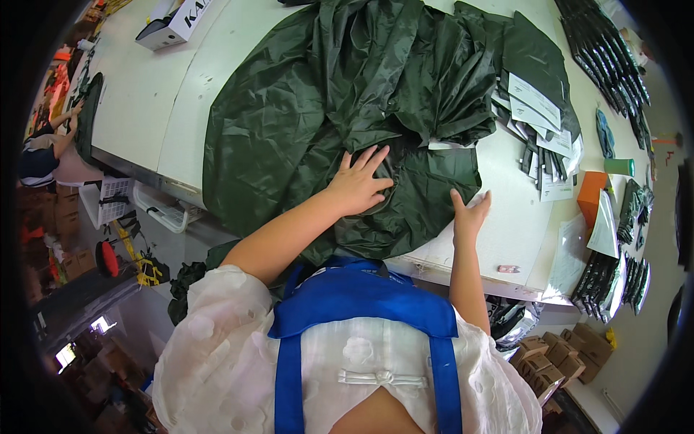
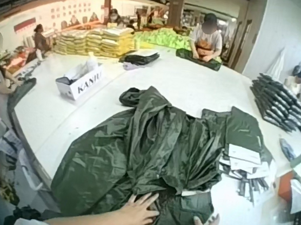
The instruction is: The person folds a green raincoat on a white table. They smooth the fabric, fold it in half lengthwise, then fold it into a compact rectangle. The person places the folded raincoat into a clear plastic bag and sets it aside.
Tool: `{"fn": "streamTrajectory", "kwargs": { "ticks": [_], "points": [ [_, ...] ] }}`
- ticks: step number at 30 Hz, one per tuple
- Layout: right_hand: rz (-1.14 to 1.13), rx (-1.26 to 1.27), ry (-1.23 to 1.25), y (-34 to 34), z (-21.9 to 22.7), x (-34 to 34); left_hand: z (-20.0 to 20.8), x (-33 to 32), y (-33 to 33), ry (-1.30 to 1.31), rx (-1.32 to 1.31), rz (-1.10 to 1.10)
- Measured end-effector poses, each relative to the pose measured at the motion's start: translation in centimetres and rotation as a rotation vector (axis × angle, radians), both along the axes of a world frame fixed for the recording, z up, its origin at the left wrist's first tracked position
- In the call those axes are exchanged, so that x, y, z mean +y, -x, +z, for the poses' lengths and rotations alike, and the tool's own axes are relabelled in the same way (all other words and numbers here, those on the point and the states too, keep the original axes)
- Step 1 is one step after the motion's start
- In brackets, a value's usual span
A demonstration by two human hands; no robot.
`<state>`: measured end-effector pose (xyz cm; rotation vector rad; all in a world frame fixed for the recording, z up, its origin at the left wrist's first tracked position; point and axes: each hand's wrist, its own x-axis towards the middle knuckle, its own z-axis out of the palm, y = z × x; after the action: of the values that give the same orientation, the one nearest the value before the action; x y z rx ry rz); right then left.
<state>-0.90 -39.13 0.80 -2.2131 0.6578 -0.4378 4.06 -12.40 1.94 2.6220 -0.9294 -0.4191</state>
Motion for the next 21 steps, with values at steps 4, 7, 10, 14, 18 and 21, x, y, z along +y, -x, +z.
{"fn": "streamTrajectory", "kwargs": {
  "ticks": [4, 7, 10, 14, 18, 21],
  "points": [
    [0.075, 0.063, -1.139, 0.4, 1.0, -0.7, -1.1, 1.1, 0.2, -0.019, 0.127, -0.072],
    [0.404, 0.147, -0.807, 0.0, 3.7, 2.6, -0.6, 1.0, 0.0, -0.084, 0.083, -0.136],
    [1.102, 0.117, 0.25, -1.4, 5.0, 7.5, -2.2, 1.7, -1.6, -0.116, 0.364, -0.103],
    [0.977, 0.172, 0.558, -1.7, 1.1, 10.2, 1.0, 4.1, -2.5, 1.066, 1.014, 0.685],
    [1.007, 0.207, 0.626, -2.3, 0.4, 11.4, 2.2, 1.9, -1.3, 0.553, -0.065, 0.501],
    [1.225, 0.275, 0.547, -2.2, 1.4, 10.9, -1.8, 2.4, -1.1, 0.437, -0.213, 0.115]
  ]
}}
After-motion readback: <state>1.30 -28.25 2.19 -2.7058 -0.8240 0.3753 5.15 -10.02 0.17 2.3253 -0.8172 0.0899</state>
